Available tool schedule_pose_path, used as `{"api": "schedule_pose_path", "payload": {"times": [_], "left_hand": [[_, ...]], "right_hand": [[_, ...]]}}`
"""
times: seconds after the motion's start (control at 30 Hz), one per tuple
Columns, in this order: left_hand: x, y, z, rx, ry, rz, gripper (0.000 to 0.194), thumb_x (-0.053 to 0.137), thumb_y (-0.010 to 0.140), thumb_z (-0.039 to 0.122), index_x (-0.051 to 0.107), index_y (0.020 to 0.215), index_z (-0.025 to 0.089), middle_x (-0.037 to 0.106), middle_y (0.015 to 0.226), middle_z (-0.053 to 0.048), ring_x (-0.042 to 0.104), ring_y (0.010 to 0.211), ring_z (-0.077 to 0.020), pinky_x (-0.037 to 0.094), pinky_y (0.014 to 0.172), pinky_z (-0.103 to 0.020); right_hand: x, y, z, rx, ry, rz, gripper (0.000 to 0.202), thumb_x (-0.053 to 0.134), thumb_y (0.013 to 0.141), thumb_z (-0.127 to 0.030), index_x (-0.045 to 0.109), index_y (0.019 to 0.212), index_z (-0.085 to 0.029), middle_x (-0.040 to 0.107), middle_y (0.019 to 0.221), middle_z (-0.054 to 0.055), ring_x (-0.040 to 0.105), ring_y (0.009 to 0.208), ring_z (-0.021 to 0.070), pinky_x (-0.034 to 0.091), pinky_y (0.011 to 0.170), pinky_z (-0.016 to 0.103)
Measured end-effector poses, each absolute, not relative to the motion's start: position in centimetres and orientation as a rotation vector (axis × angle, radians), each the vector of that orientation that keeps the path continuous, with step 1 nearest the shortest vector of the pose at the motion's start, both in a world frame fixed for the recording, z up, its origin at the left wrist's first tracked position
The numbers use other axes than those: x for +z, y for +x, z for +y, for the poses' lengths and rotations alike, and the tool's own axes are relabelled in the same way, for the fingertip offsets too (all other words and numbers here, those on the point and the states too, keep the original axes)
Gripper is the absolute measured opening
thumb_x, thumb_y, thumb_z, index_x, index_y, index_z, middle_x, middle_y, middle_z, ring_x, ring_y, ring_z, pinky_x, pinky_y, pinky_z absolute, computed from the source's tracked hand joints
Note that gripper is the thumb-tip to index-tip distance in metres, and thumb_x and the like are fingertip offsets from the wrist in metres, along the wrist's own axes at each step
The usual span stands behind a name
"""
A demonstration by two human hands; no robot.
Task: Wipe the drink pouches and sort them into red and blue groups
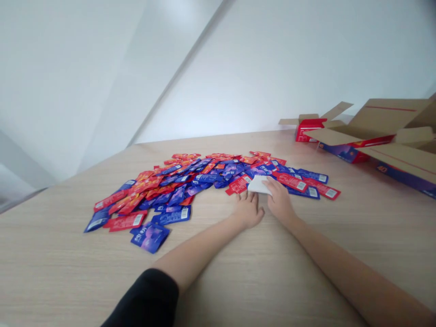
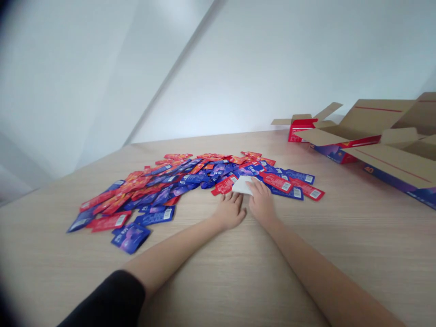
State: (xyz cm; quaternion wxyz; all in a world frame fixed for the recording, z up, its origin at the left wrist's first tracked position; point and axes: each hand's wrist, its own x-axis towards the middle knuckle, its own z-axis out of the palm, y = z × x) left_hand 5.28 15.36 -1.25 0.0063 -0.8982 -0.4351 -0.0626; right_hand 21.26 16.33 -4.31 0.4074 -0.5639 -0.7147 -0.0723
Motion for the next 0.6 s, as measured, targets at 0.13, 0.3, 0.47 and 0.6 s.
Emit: {"api": "schedule_pose_path", "payload": {"times": [0.13,0.3,0.47,0.6], "left_hand": [[0.6,3.8,16.9,-0.145,-2.794,-1.384,0.029,0.052,0.094,0.036,0.068,0.111,0.018,0.07,0.113,-0.01,0.062,0.11,-0.0259,0.047,0.099,-0.043],[4.9,-1.6,21.5,-0.167,-2.626,-1.647,0.03,0.058,0.096,0.038,0.061,0.117,0.016,0.063,0.116,-0.008,0.064,0.099,-0.0204,0.054,0.086,-0.041],[10.4,-7.2,28.9,-0.301,-2.488,-1.746,0.036,0.061,0.095,0.035,0.057,0.126,0.017,0.059,0.125,-0.01,0.062,0.106,-0.0233,0.054,0.088,-0.044],[12.1,-11.0,35.5,-0.383,-2.422,-1.795,0.037,0.06,0.095,0.035,0.056,0.126,0.016,0.058,0.126,-0.01,0.062,0.106,-0.0229,0.054,0.088,-0.044]], "right_hand": [[-5.0,22.9,10.5,-0.232,-1.357,-2.127,0.063,0.043,0.075,-0.004,0.058,0.135,-0.017,0.052,0.144,0.013,0.047,0.132,0.0275,0.038,0.108,0.052],[-5.9,24.3,6.5,-0.06,-1.506,-2.34,0.072,0.042,0.071,-0.004,0.056,0.139,-0.023,0.05,0.148,0.007,0.045,0.136,0.025,0.039,0.111,0.051],[-6.4,25.0,7.0,-0.053,-1.59,-2.295,0.075,0.046,0.07,-0.007,0.054,0.141,-0.027,0.048,0.149,0.004,0.046,0.136,0.0289,0.041,0.11,0.054],[-8.8,25.8,7.3,-0.061,-1.531,-2.299,0.081,0.053,0.073,-0.013,0.043,0.147,-0.043,0.047,0.149,-0.002,0.052,0.13,0.0323,0.052,0.098,0.052]]}}
